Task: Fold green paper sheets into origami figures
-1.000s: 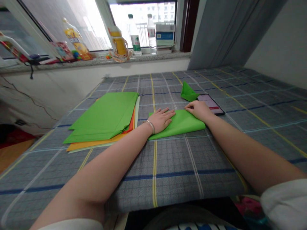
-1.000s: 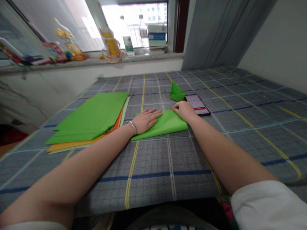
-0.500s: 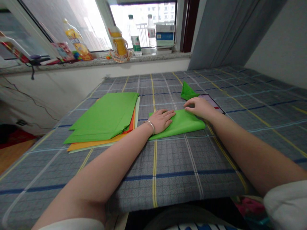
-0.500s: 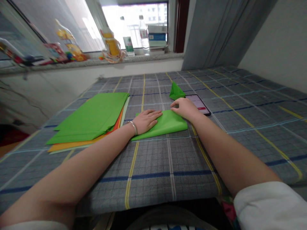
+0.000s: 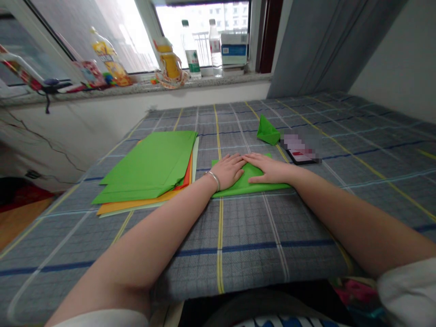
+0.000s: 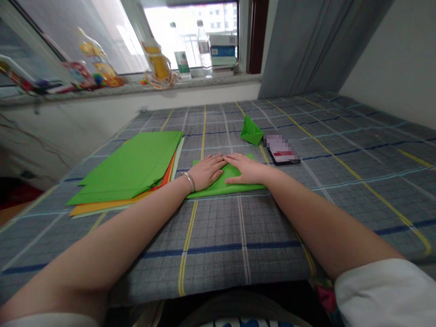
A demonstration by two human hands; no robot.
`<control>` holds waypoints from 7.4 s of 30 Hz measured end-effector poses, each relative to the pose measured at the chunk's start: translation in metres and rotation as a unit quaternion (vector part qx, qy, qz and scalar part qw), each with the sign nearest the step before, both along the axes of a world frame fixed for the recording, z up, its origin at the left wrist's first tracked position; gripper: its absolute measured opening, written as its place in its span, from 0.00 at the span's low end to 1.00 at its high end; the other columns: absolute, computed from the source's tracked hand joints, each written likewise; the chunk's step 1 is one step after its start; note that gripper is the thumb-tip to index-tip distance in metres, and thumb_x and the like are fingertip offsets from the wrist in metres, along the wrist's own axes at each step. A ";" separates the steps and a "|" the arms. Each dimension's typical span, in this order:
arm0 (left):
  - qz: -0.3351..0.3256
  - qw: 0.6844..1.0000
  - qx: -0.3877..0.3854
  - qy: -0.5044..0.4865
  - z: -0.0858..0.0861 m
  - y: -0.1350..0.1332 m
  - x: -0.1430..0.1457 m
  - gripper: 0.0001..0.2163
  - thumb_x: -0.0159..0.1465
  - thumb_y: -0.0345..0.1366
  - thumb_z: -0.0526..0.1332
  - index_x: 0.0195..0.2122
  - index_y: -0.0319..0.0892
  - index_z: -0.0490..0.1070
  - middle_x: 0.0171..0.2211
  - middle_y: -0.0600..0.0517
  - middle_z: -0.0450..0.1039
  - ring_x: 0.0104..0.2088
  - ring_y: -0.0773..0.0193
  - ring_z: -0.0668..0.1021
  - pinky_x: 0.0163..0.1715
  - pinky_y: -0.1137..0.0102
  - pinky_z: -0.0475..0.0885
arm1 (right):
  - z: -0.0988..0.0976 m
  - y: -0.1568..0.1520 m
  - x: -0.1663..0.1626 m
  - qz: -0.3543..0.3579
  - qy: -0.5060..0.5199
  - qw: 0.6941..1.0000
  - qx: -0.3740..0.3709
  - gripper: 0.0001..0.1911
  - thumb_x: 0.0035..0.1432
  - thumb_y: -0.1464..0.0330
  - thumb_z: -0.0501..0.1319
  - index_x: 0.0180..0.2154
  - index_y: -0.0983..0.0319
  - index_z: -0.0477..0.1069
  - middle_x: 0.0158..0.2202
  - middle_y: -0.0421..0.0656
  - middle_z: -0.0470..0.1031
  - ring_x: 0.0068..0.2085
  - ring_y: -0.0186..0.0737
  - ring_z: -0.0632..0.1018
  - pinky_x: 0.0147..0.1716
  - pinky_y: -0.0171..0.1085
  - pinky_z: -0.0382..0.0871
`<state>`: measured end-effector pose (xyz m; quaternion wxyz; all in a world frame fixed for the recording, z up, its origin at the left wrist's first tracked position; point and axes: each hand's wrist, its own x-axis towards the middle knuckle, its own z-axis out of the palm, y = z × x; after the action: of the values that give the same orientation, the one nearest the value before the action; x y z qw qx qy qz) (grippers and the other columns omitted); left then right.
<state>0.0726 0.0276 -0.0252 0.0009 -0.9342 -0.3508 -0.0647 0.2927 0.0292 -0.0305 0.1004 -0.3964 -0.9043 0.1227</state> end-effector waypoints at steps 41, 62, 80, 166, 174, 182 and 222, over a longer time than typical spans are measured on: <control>-0.037 0.996 -0.075 -0.019 0.010 -0.024 -0.008 0.38 0.56 0.59 0.63 0.59 0.36 0.59 0.66 0.34 0.53 0.67 0.47 0.56 0.65 0.47 0.47 | 0.004 -0.021 -0.007 -0.021 -0.071 0.997 -0.027 0.63 0.43 0.37 0.61 0.70 0.62 0.40 0.71 0.52 0.40 0.70 0.60 0.43 0.66 0.57 0.42; 0.064 0.965 -0.158 0.201 0.051 -0.033 -0.039 0.50 0.54 0.60 0.63 0.70 0.51 0.37 0.71 0.42 0.34 0.69 0.37 0.44 0.60 0.33 0.42 | 0.039 -0.036 0.026 -0.044 -0.129 0.986 -0.099 0.56 0.44 0.48 0.67 0.69 0.60 0.48 0.71 0.51 0.41 0.69 0.58 0.47 0.66 0.54 0.45; 0.095 0.957 -0.190 0.195 0.059 -0.029 -0.058 0.55 0.46 0.56 0.70 0.70 0.52 0.40 0.70 0.38 0.36 0.68 0.33 0.47 0.57 0.30 0.44 | 0.038 -0.032 0.058 -0.071 -0.157 0.980 -0.101 0.54 0.42 0.49 0.69 0.67 0.56 0.52 0.70 0.50 0.46 0.67 0.61 0.56 0.63 0.56 0.54; -0.079 0.969 0.231 -0.025 0.020 -0.045 -0.005 0.06 0.67 0.36 0.56 0.41 0.44 0.71 0.36 0.52 0.75 0.37 0.60 0.75 0.33 0.66 0.66 | 0.034 -0.060 -0.025 -0.037 0.009 0.983 0.177 0.06 0.60 0.66 0.57 0.32 0.60 0.70 0.34 0.43 0.75 0.36 0.39 0.73 0.32 0.36 0.59; -0.025 0.975 0.220 -0.034 0.022 -0.041 -0.009 0.06 0.67 0.35 0.55 0.34 0.43 0.70 0.32 0.51 0.74 0.34 0.61 0.74 0.32 0.66 0.65 | 0.035 -0.052 -0.012 -0.067 0.057 0.986 0.138 0.03 0.56 0.69 0.58 0.30 0.59 0.70 0.32 0.39 0.74 0.34 0.38 0.73 0.33 0.35 0.60; 0.014 0.983 0.165 -0.076 0.022 -0.028 -0.019 0.06 0.65 0.32 0.55 0.33 0.42 0.69 0.33 0.50 0.74 0.35 0.60 0.74 0.35 0.67 0.67 | 0.037 -0.044 0.006 -0.090 0.080 0.984 0.128 0.02 0.55 0.69 0.58 0.30 0.59 0.69 0.33 0.40 0.75 0.34 0.38 0.74 0.34 0.36 0.63; -0.054 0.970 0.212 -0.106 0.026 -0.043 -0.007 0.06 0.62 0.33 0.53 0.33 0.43 0.70 0.32 0.52 0.75 0.35 0.62 0.75 0.54 0.62 0.64 | 0.043 -0.071 -0.037 -0.076 -0.048 0.959 0.270 0.11 0.64 0.65 0.53 0.33 0.61 0.72 0.34 0.45 0.77 0.36 0.42 0.73 0.33 0.40 0.57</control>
<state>0.0655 -0.0153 0.0008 0.1585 -0.9181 -0.2759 -0.2365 0.2554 -0.0419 0.0125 0.1690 -0.4271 -0.8749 -0.1532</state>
